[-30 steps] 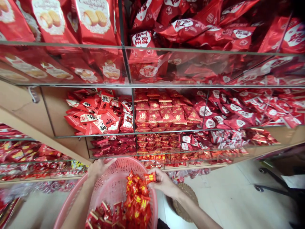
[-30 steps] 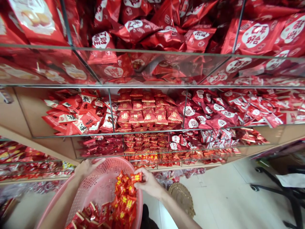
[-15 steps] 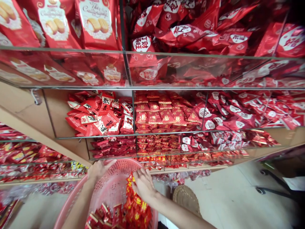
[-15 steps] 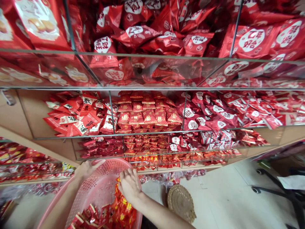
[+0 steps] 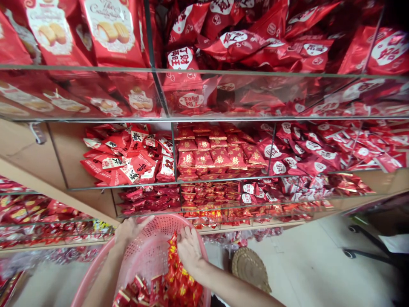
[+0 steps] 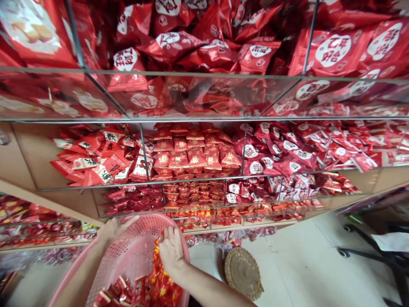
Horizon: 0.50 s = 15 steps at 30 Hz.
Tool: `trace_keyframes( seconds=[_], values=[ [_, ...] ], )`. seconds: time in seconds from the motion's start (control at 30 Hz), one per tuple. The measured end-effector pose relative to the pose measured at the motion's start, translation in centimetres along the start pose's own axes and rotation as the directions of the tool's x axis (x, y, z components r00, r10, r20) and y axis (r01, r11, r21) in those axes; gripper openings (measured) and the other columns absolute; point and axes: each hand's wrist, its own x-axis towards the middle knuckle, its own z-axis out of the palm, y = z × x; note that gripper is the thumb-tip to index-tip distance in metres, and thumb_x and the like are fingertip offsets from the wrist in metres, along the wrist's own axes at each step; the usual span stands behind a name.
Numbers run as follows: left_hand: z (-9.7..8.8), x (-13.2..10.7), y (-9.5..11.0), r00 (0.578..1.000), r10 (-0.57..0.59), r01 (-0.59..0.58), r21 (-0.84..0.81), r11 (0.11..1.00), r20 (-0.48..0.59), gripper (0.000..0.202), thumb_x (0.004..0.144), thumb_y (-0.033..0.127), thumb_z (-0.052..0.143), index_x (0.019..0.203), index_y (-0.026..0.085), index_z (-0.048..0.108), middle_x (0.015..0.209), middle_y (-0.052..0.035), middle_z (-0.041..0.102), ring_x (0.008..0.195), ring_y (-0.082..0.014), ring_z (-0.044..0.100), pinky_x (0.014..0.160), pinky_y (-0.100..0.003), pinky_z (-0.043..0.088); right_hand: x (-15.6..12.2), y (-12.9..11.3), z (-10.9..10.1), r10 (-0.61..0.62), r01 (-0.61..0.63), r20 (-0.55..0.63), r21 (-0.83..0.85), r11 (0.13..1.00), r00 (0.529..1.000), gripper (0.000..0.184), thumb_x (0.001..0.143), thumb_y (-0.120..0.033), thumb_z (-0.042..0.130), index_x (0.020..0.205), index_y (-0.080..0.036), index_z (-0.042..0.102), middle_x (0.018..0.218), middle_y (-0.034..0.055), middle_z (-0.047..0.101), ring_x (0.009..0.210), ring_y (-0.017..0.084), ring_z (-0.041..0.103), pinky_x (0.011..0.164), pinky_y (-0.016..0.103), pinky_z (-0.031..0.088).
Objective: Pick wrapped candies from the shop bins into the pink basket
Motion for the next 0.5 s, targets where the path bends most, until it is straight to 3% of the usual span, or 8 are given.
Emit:
trace_keyframes(
  seconds=[0.17,0.3,0.4,0.5],
  values=[
    [0.2,0.2,-0.3,1.000,0.007,-0.007,-0.008,1.000,-0.006,0.070,0.069,0.071,0.037,0.102,0.015,0.062,0.097,-0.0213,0.067,0.099,-0.0373,0.059,0.081,-0.043,0.043,0.2,0.2,0.2,-0.006,0.006,-0.002,0.010,1.000,1.000,0.045,0.076,0.006,0.040,0.109,-0.018,0.060,0.125,0.0105,0.053,0.120,0.022,0.042,0.103,0.042,0.026],
    [0.4,0.4,-0.4,1.000,-0.012,0.012,0.000,1.000,-0.003,0.071,0.068,0.073,0.036,0.099,0.015,0.064,0.094,-0.0210,0.068,0.097,-0.0366,0.060,0.081,-0.043,0.043,0.0,0.2,-3.2,-0.054,0.053,0.006,0.031,0.998,0.999,0.026,0.082,-0.008,0.044,0.100,-0.015,0.062,0.109,0.0128,0.059,0.107,0.025,0.049,0.094,0.042,0.034],
    [0.3,0.3,-0.3,1.000,-0.005,0.005,-0.004,1.000,0.008,0.072,0.068,0.074,0.035,0.098,0.016,0.065,0.093,-0.0206,0.068,0.098,-0.0376,0.060,0.080,-0.044,0.043,-0.5,1.9,-5.9,-0.119,0.141,-0.141,0.159,0.977,0.983,0.021,0.088,-0.029,0.042,0.093,-0.019,0.060,0.098,0.0084,0.059,0.097,0.023,0.051,0.088,0.039,0.037],
    [0.1,0.1,-0.1,1.000,-0.001,0.001,-0.004,1.000,0.018,0.073,0.067,0.075,0.033,0.097,0.016,0.065,0.092,-0.0213,0.068,0.097,-0.0385,0.060,0.080,-0.045,0.043,-0.6,6.0,-6.2,-0.014,0.099,-0.277,0.294,0.951,0.961,0.031,0.093,-0.032,0.030,0.086,-0.021,0.058,0.090,0.0051,0.057,0.088,0.018,0.052,0.085,0.033,0.038]
  ],
)
